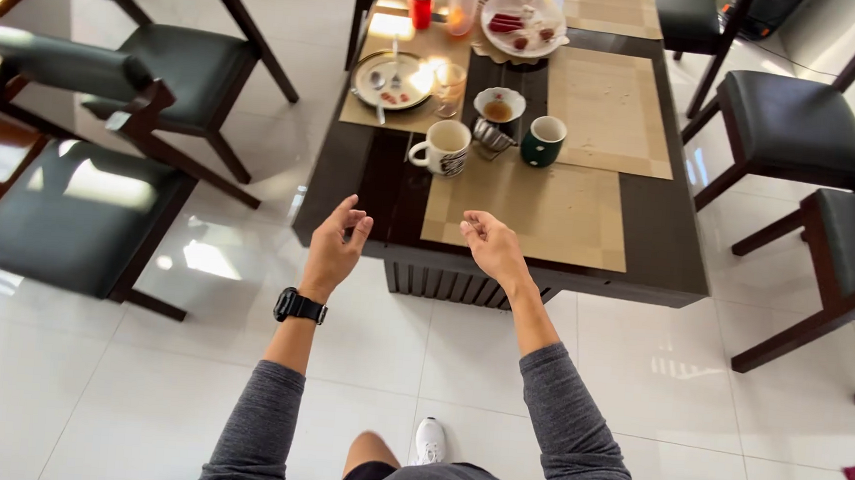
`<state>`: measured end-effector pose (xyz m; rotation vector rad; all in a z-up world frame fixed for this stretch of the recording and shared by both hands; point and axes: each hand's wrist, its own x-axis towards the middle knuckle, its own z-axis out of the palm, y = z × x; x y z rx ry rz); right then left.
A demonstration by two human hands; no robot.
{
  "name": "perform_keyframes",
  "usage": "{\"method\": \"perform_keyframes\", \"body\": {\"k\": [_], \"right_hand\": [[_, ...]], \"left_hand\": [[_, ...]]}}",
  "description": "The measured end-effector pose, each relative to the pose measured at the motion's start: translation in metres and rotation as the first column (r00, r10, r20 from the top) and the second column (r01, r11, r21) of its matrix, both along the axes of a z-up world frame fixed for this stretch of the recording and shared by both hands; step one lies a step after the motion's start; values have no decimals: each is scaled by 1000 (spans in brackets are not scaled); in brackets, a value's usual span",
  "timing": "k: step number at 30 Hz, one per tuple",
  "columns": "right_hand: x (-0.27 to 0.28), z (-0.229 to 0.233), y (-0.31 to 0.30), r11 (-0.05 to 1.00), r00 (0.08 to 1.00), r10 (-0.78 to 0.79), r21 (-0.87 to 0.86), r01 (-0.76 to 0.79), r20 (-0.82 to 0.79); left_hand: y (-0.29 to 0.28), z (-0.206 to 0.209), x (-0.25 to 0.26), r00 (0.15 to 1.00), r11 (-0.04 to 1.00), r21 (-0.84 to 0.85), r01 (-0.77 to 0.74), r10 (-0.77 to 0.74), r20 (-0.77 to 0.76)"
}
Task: Clearing used plates, cups, and utensils from a dining table and carrying them to the kitchen area.
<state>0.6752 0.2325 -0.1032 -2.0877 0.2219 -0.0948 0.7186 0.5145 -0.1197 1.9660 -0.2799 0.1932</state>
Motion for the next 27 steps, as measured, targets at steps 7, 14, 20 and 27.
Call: {"method": "perform_keyframes", "body": {"k": [7,14,20,27], "right_hand": [[73,-34,-72,989,991,-126,74,128,-37],[166,-79,-120,958,961,-220,150,246,-170],[240,-125,-129,924,902,-311,129,361,-298],[289,-190,-134,913,886,-408,-85,399,-219]], "left_hand": [[-78,-23,113,994,992,69,108,-109,12],[-122,-69,234,980,976,94,196,-193,-41],[-148,-119,312,953,944,175,280,-250,-173],[-157,-193,352,870,863,341,374,-199,-451]]}}
